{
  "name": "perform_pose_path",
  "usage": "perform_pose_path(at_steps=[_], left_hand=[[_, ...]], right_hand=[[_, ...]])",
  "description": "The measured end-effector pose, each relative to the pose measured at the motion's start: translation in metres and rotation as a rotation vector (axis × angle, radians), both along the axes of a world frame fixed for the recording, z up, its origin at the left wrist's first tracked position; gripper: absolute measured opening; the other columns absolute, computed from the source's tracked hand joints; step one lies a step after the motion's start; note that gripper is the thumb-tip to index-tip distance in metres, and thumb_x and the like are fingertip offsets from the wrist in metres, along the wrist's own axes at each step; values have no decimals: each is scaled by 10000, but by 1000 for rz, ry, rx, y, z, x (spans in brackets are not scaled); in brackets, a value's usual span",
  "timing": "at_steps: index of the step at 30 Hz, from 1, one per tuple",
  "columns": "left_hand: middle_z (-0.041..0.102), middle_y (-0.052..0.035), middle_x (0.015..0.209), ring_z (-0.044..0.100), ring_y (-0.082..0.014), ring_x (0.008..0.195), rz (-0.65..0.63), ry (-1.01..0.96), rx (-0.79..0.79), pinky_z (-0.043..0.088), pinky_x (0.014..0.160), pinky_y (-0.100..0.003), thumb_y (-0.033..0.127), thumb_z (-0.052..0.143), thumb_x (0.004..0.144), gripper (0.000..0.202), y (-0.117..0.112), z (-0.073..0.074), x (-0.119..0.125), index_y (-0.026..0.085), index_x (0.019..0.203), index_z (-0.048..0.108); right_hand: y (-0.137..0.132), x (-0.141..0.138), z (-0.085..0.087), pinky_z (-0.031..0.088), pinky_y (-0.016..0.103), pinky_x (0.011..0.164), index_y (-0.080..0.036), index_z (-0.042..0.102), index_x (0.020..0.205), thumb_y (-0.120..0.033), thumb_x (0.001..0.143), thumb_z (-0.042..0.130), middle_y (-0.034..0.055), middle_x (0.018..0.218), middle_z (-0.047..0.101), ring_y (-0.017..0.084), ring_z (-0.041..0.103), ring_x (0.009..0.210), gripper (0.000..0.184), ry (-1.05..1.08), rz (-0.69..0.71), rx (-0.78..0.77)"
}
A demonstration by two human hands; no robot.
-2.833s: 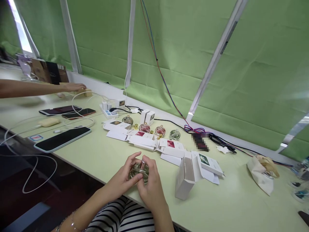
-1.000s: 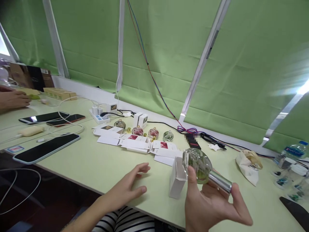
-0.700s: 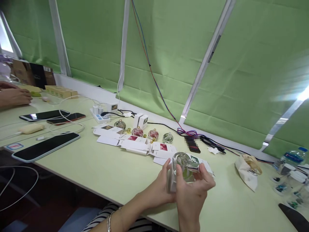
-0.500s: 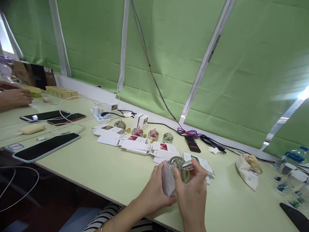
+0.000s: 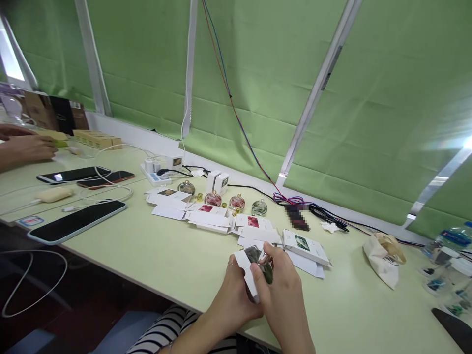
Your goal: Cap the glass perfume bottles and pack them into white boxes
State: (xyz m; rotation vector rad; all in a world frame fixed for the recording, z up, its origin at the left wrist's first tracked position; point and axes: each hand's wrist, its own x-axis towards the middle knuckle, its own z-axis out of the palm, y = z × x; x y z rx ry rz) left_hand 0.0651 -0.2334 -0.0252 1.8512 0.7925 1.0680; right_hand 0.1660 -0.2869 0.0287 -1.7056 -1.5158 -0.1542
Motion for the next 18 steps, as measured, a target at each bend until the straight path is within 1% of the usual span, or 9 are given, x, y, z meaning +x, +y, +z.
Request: perform_pose_path(at_steps=[4, 9, 15, 18], left_hand=[[454, -117, 1087, 425, -322, 1043, 38, 64, 59, 390, 898, -499, 208, 669, 531, 633, 1, -2, 1, 154, 1120, 441], [433, -107, 1105, 409, -307, 1043, 50, 70, 68, 386, 891, -471, 205, 675, 516, 620, 3, -8, 3, 170, 1076, 412], [425, -100, 1104, 406, -297, 1042, 22, 50, 89, 384, 890, -455, 218, 681, 538, 680, 3, -9, 2, 173, 1143, 375], [419, -98, 1099, 403, -295, 1046, 7, 43, 100, 382, 894, -454, 223, 688, 545, 700, 2, -8, 2, 176, 1167, 369]], right_hand=[[3, 3, -1, 469, 315, 649, -227, 496, 932, -364, 854, 464, 20, 782, 599, 191, 588, 720, 161, 29, 14, -24], [2, 2, 3, 464, 322, 678, -225, 491, 925, -363, 859, 461, 21, 792, 590, 191, 579, 739, 156, 62, 23, -53], [-5, -1, 9, 446, 296, 626, -225, 520, 850, -341, 870, 436, 21, 778, 560, 183, 548, 710, 145, 50, 77, -58], [-6, 2, 11, 441, 285, 613, -225, 542, 863, -326, 863, 455, 18, 769, 565, 179, 545, 696, 134, 17, 90, -62]])
